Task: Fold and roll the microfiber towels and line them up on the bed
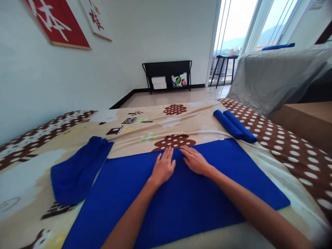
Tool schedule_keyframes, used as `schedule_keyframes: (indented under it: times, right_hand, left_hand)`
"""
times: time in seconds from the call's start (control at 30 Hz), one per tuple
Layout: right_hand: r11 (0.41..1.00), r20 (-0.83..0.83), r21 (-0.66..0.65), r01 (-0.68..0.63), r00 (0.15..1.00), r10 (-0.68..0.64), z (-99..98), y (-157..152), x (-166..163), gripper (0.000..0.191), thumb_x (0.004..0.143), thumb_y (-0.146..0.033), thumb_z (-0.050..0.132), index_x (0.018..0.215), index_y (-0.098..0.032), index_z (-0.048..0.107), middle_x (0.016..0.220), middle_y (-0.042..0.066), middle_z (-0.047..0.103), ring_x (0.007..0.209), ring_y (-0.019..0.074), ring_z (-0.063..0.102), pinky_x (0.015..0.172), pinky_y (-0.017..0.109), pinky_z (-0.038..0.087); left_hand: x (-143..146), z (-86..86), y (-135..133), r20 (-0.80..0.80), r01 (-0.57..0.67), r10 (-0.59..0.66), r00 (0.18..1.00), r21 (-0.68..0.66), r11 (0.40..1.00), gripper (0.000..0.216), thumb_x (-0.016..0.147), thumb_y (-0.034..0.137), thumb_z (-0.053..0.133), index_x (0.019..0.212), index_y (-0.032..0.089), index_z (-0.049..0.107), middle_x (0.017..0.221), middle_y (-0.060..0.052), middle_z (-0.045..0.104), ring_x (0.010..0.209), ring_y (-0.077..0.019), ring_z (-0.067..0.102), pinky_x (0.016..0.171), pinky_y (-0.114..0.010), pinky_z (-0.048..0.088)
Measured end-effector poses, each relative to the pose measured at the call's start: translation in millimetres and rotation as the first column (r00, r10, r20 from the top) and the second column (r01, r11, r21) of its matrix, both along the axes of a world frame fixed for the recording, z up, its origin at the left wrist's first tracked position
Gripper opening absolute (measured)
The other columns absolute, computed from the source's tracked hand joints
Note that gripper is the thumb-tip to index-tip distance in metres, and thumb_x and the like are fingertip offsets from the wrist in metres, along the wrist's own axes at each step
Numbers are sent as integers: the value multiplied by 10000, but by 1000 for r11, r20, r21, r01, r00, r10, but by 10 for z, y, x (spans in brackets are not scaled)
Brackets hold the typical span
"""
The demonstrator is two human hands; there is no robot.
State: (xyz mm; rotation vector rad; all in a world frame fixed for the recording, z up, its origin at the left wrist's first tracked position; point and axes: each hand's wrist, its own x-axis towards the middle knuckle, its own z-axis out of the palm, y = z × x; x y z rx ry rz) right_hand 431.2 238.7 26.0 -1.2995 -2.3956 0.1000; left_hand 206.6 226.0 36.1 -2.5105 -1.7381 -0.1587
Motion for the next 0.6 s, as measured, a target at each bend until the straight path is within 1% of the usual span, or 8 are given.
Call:
schedule_keyframes:
  times: [0.07,0.1,0.17,0.27,0.3,0.37,0.47,0.6]
  right_hand:
    - [996,8,-19,-91,996,91,6,18,-140,480,1005,-455,322,1454,-317,421,1521,-94,375,1397,176,373,1174,291,311]
    - [993,12,-30,-117,993,118,5,35,-59,475,1004,-477,327,1446,-338,428,1511,-109,388,1391,168,382,1171,289,317]
    - [991,16,-54,-121,992,123,-9,78,360,467,1004,-492,326,1424,-342,465,1489,-104,424,1382,163,400,1171,294,322]
    - [998,10,-67,9,1000,-9,-95,147,1289,511,1009,-480,287,1411,-255,509,1471,-8,468,1378,202,415,1179,361,325]
    - [995,6,-66,72,997,-72,-146,169,1573,532,1004,-491,288,1419,-236,500,1477,20,461,1384,222,406,1187,402,313]
    - [979,-6,-56,196,981,-196,-270,210,1996,576,999,-505,279,1461,-200,442,1513,62,406,1418,249,349,1200,471,272]
    - [952,-8,-50,303,953,-304,-440,267,2243,608,994,-522,282,1503,-199,363,1554,64,332,1451,235,279,1214,479,228]
    - [940,-2,-49,338,941,-338,-481,329,2193,601,985,-533,301,1496,-226,375,1549,40,349,1445,203,295,1215,420,242]
  left_hand:
    - [107,-59,86,10,51,-50,999,-39,998,569,989,418,312,1527,235,280,1596,-29,288,1472,-154,251,1173,-348,240]
    - [-12,-73,112,14,48,-47,999,-53,997,562,991,448,302,1522,263,290,1594,-17,293,1470,-158,257,1176,-362,231]
    - [-538,-76,120,19,-13,15,1000,-70,997,560,995,488,266,1520,294,284,1595,-17,291,1471,-184,259,1179,-425,218]
    - [-1627,-83,47,10,-216,217,976,-64,974,582,1001,456,236,1518,195,294,1582,-99,312,1468,-264,266,1156,-534,213]
    - [-1948,-96,14,1,-292,293,956,-34,956,576,998,468,248,1515,219,301,1581,-70,323,1465,-247,275,1161,-504,217]
    - [-2411,-141,-41,-1,-368,368,930,-10,930,585,1003,452,251,1518,177,289,1592,-87,295,1474,-254,243,1166,-481,210]
    - [-2654,-223,-54,7,-417,417,909,15,909,601,1007,475,229,1522,168,271,1604,-93,262,1481,-262,220,1162,-475,221]
    - [-2577,-243,10,19,-432,432,902,38,901,608,1000,504,212,1500,180,331,1585,-95,315,1466,-250,269,1158,-465,238]
